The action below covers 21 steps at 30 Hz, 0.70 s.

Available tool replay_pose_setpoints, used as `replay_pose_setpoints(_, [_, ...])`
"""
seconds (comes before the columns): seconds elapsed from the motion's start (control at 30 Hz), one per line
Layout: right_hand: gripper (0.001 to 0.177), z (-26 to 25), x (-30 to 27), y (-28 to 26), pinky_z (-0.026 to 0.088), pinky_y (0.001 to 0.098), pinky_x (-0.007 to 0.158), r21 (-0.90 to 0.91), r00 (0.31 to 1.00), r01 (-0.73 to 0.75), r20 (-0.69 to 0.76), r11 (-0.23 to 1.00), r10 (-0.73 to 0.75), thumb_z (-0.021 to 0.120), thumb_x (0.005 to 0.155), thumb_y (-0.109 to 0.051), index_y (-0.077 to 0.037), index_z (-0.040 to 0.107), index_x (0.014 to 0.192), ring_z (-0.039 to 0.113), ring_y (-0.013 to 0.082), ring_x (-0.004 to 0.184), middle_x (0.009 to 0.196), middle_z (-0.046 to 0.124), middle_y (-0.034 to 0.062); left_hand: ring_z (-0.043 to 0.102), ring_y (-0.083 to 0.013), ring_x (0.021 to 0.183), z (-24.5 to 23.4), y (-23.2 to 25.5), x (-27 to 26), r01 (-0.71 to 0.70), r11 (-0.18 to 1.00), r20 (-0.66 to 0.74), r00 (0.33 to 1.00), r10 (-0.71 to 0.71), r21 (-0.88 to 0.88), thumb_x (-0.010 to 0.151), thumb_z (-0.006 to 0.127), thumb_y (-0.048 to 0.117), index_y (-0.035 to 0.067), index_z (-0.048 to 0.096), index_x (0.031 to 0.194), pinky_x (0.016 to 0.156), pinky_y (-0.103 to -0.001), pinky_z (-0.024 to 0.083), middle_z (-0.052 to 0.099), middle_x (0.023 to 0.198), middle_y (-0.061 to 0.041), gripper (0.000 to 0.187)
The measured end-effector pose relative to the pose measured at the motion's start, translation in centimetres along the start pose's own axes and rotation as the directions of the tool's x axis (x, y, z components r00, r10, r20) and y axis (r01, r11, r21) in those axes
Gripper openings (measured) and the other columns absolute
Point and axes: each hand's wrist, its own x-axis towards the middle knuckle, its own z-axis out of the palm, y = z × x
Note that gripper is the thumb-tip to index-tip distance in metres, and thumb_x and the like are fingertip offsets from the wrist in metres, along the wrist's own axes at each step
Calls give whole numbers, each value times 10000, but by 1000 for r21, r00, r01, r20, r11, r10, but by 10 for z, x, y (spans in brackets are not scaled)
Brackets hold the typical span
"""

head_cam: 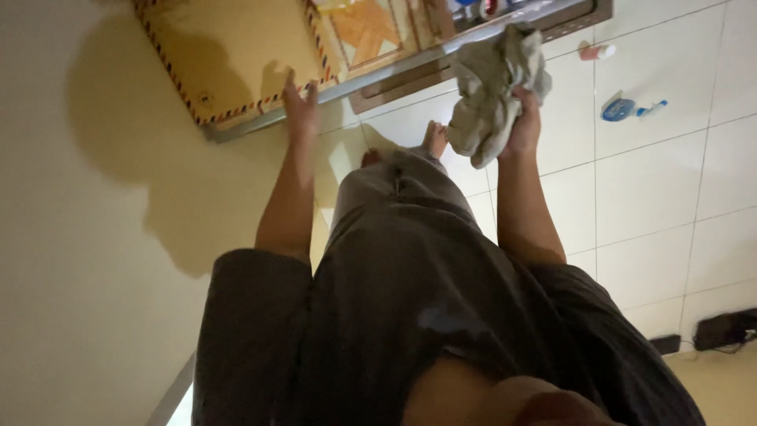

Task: Dusting and cleaning various objects on a shelf using a cloth.

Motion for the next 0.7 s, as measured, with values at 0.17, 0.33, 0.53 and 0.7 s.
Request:
replay_pose_setpoints(0.17, [574, -18, 14, -66, 511, 471, 1116, 75, 997, 77, 21, 994, -78, 600, 920, -231, 11, 478, 1425, 600, 353, 1271, 1360, 602, 202, 475, -359, 1456, 70, 150, -21, -266, 961, 291, 928, 233, 76, 1022, 762, 387, 94, 396, 1587, 1174, -458, 429, 470, 1584, -190, 735])
replay_pose_setpoints(0.33, [557, -32, 55, -131, 509, 465, 1107, 92, 997, 47, 54, 995, -52, 592, 925, -212, 23, 484, 1419, 607, 352, 1252, 1343, 613, 197, 449, -358, 1451, 174, 268, 17, -513, 811, 417, 827, 378, 281, 951, 834, 476, 134, 302, 1611, 1216, -508, 348, 457, 1566, -169, 913])
replay_pose_setpoints(0.53, [535, -56, 83, -188, 513, 461, 1122, 75, 999, 21, 35, 997, -24, 585, 930, -181, 42, 499, 1409, 613, 350, 1252, 1340, 622, 203, 352, -414, 1482, 277, 243, 58, -547, 609, 472, 829, 300, 574, 729, 864, 448, 77, 263, 1578, 1178, -589, 215, 336, 1618, -210, 1104])
replay_pose_setpoints(0.7, [545, -69, 92, -206, 501, 465, 1139, 116, 995, -21, 98, 993, 9, 587, 928, -177, 37, 489, 1420, 601, 353, 1269, 1356, 614, 197, 418, -377, 1424, 230, 295, 41, -475, 541, 480, 865, 144, 694, 835, 848, 433, 94, 305, 1582, 1227, -631, 173, 418, 1548, -168, 983])
